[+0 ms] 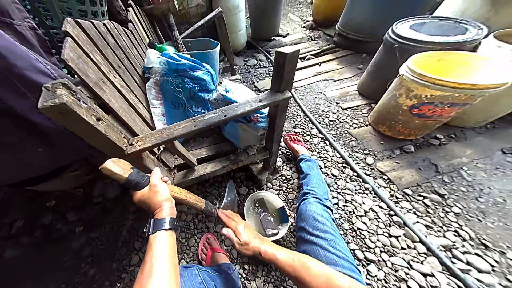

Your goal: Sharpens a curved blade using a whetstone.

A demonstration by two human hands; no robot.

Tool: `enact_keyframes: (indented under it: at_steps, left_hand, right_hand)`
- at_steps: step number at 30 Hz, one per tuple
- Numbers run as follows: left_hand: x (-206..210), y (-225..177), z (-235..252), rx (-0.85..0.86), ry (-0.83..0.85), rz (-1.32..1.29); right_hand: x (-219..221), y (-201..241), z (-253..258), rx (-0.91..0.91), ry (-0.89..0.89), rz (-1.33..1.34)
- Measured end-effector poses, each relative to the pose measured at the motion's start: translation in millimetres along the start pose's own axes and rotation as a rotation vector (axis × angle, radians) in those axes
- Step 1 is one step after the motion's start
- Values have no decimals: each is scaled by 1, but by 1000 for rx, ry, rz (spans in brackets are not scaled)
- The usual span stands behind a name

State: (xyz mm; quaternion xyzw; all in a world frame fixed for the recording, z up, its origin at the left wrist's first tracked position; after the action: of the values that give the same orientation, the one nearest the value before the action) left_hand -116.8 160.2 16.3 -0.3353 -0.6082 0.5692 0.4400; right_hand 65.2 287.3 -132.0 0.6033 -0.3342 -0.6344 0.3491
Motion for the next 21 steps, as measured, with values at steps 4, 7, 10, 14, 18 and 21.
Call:
enact_keyframes:
  at_steps: [4,7,10,14,18,21]
  left_hand:
    - [-18,3,12,-103,-19,-27]
    - [-26,1,21,-142,1,-37]
    - [-28,0,27,-167,30,-32]
    - [-26,-4,26,-165,48,-52]
    - [-9,-27,17,7,171,-176]
    - [5,-50,1,202,323,-248]
  right_hand:
    - [11,-14,-15,-224,-60,-179]
    - [7,-27,-11,-319,-46,-290]
    - [-7,-54,4,-224,-3,-415]
    - [-42,-106,26,245,-14,-430]
    - [-58,-128,21,816,-425,426]
    - [-37,-107,38,816,-430,833]
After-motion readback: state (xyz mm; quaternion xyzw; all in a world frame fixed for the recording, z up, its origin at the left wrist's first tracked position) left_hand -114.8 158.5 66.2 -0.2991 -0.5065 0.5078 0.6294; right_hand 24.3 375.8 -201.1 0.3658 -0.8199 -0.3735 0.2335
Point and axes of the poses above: each hand's wrist, its own z-axis towards the middle knuckle, its own x-axis out of the palm, y = z × x, the point moved 10 cm from there along z, towards the middle knuckle, and after that the axes turned 9 degrees about -z, right-handed, at the moved point
